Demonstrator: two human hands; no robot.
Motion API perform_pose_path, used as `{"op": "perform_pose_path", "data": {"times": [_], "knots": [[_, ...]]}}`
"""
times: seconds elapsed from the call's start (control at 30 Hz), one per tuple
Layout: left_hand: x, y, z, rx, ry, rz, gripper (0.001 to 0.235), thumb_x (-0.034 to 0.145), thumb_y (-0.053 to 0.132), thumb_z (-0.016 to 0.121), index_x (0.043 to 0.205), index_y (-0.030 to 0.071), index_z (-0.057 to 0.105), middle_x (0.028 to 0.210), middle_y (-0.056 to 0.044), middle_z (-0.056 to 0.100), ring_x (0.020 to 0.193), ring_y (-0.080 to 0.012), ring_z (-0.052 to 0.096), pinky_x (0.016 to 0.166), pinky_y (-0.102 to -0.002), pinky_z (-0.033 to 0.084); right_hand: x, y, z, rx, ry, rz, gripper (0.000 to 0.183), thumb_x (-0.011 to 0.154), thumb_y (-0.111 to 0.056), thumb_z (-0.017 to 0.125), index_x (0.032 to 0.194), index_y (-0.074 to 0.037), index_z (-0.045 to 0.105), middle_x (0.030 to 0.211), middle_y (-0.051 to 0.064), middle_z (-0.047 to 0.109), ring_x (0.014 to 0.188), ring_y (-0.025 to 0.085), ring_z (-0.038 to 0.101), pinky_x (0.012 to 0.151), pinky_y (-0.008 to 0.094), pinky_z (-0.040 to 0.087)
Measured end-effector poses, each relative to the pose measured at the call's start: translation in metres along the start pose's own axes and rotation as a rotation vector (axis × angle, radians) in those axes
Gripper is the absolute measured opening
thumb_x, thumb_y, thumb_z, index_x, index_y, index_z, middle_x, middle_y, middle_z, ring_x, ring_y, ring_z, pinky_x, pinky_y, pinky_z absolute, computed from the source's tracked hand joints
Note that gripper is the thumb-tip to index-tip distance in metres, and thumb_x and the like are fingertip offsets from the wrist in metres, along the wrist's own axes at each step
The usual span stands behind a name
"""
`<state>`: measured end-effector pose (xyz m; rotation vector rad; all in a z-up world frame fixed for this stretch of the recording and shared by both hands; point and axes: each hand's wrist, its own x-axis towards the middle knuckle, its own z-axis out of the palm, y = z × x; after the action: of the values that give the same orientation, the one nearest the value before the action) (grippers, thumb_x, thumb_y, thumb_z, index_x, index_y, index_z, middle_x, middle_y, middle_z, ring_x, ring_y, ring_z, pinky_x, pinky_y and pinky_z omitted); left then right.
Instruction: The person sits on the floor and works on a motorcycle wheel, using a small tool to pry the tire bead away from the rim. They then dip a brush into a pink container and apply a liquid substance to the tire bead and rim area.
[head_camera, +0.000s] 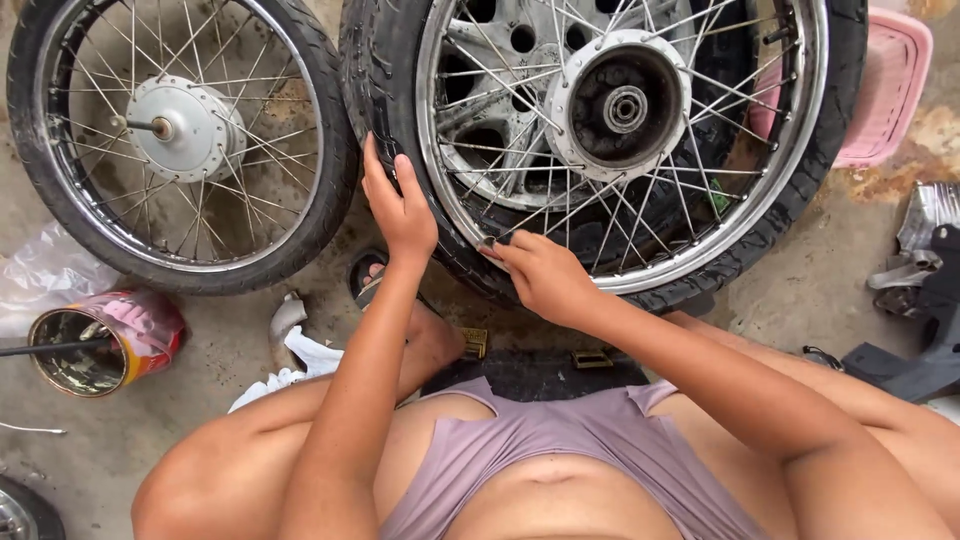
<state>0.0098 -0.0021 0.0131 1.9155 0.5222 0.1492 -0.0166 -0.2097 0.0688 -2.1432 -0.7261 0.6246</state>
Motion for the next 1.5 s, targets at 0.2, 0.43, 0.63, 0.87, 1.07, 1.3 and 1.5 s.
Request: {"op": "perform_pose_path", "data": {"times": [0.2, 0.43, 0.63, 0.87, 1.07, 1.3, 1.5], "knots": [[0.002, -0.009, 0.000, 0.028, -0.009, 0.023, 0.055, 0.118, 0.033, 0.030, 0.161, 0.000, 0.018, 0.160, -0.031, 0.025, 0.153, -0.0485, 0.020, 0.125, -0.065, 0.019, 0.090, 0.016, 0.034, 0.043, 0.341, -0.088, 0.020, 0.105, -0.012, 0.052, 0.115, -0.004, 0.068, 0.092, 0.008, 0.058, 0.082, 0.030, 0.065, 0.065, 0.036, 0.053], [0.002, -0.008, 0.001, -0.010, 0.031, 0.034, 0.054, 0.118, 0.033, 0.030, 0.161, 0.001, 0.021, 0.161, -0.031, 0.025, 0.153, -0.0497, 0.020, 0.124, -0.066, 0.019, 0.020, -0.002, 0.009, -0.017, 0.098, -0.011, 0.025, 0.102, -0.006, 0.053, 0.118, 0.000, 0.071, 0.092, 0.012, 0.065, 0.076, 0.029, 0.065, 0.065, 0.033, 0.053], [0.002, -0.015, 0.002, 0.021, 0.019, 0.044, 0.052, 0.119, 0.032, 0.024, 0.161, 0.001, 0.020, 0.160, -0.030, 0.026, 0.152, -0.0488, 0.023, 0.124, -0.065, 0.021, 0.114, 0.025, 0.038, 0.030, 0.427, -0.108, 0.014, 0.103, -0.012, 0.053, 0.098, -0.007, 0.066, 0.080, 0.007, 0.053, 0.077, 0.035, 0.063, 0.063, 0.041, 0.052], [0.005, 0.003, 0.004, 0.019, 0.053, 0.031, 0.053, 0.118, 0.033, 0.024, 0.160, 0.001, 0.022, 0.160, -0.029, 0.027, 0.151, -0.0473, 0.025, 0.123, -0.064, 0.023, 0.043, -0.005, 0.000, 0.040, 0.049, 0.026, 0.022, 0.105, -0.009, 0.049, 0.106, 0.000, 0.070, 0.084, 0.013, 0.062, 0.070, 0.029, 0.064, 0.063, 0.036, 0.053], [0.009, -0.013, 0.004, 0.039, 0.050, 0.043, 0.055, 0.117, 0.034, 0.031, 0.160, 0.000, 0.025, 0.157, -0.029, 0.033, 0.146, -0.0461, 0.034, 0.121, -0.061, 0.027, 0.132, 0.027, 0.022, 0.032, 0.319, -0.020, 0.020, 0.106, -0.018, 0.049, 0.094, -0.011, 0.064, 0.082, 0.006, 0.053, 0.074, 0.030, 0.062, 0.063, 0.040, 0.052], [0.009, -0.016, 0.003, 0.031, 0.045, 0.002, 0.058, 0.115, 0.035, 0.037, 0.160, 0.001, 0.025, 0.154, -0.029, 0.036, 0.141, -0.0454, 0.038, 0.117, -0.061, 0.031, 0.026, -0.010, -0.001, -0.036, -0.036, 0.086, 0.025, 0.107, -0.012, 0.044, 0.108, -0.003, 0.067, 0.087, 0.013, 0.055, 0.069, 0.033, 0.058, 0.062, 0.043, 0.050], [-0.039, -0.004, -0.001, 0.080, 0.029, -0.035, 0.059, 0.113, 0.033, 0.039, 0.155, -0.005, 0.022, 0.152, -0.034, 0.031, 0.142, -0.0522, 0.031, 0.119, -0.063, 0.024, 0.001, -0.006, -0.014, -0.054, -0.072, 0.002, 0.028, 0.105, -0.007, 0.050, 0.123, 0.004, 0.068, 0.095, 0.014, 0.065, 0.075, 0.027, 0.066, 0.064, 0.033, 0.054]]}}
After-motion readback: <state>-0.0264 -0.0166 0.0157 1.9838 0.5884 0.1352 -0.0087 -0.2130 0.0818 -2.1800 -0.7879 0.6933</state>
